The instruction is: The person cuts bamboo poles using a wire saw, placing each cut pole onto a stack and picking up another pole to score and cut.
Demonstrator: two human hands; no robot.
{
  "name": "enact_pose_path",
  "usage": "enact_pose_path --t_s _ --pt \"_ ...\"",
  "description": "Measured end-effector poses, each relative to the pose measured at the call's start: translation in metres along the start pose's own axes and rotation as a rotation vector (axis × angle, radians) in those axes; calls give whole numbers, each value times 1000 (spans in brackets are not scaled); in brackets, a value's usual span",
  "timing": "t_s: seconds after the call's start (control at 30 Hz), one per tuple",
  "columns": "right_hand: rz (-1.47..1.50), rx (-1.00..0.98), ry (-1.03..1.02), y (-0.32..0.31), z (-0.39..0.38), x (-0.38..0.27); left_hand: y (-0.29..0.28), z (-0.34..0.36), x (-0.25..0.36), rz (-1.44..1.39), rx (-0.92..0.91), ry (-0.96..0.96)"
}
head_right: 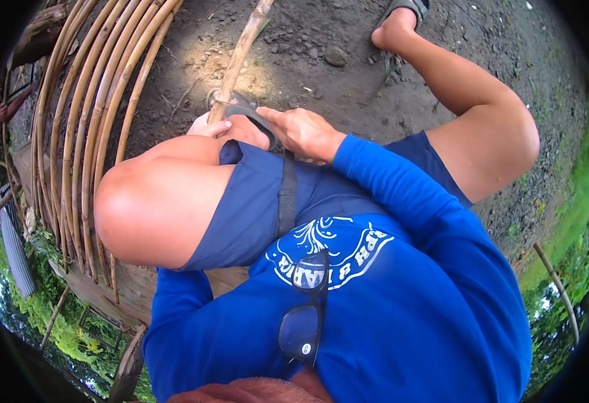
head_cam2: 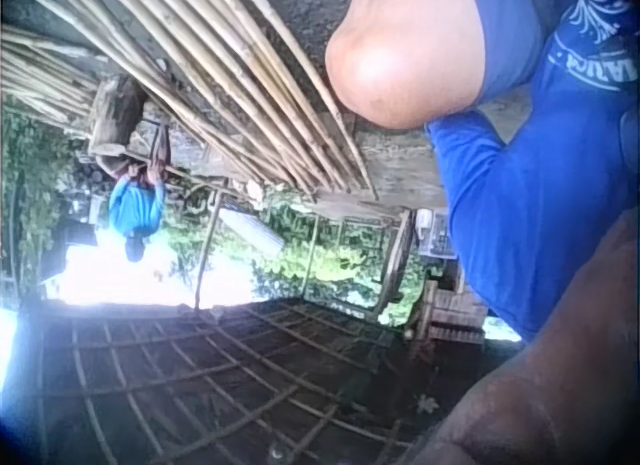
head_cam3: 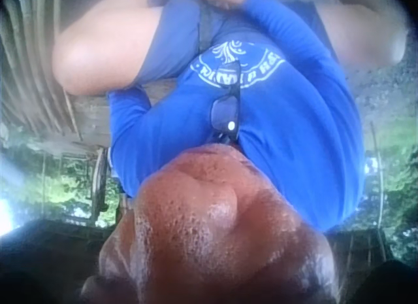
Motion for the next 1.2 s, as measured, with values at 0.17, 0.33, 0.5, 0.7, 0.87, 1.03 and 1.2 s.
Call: enact_pose_path --t_s 0.17,0.33,0.5,0.7,0.87,1.03,1.2 --pt "19 -78 116 7 9 3 -12 4 24 211 187 125" --pt "1 52 106 3 63 16 -4 11 70 547 377 215" --pt "-20 -46 168 -17 -12 3 -13 10 40 508 345 75" --pt "-38 40 109 3 48 22 0 25 45 517 245 -5" --pt "52 42 77 -6 4 7 -2 22 24 369 210 -7" --pt "5 25 161 -9 9 22 1 24 25 259 149 -21" --pt "57 30 117 -2 20 9 11 37 18 172 91 -36"
Point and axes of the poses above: each hand's wrist, its own z-axis towards the middle knuckle, its own y-axis out of the palm, x = y × z, the point moved 9 cm from there along z, towards the middle knuckle, and after that the axes turned 10 degrees about z, right-handed, at the moved point
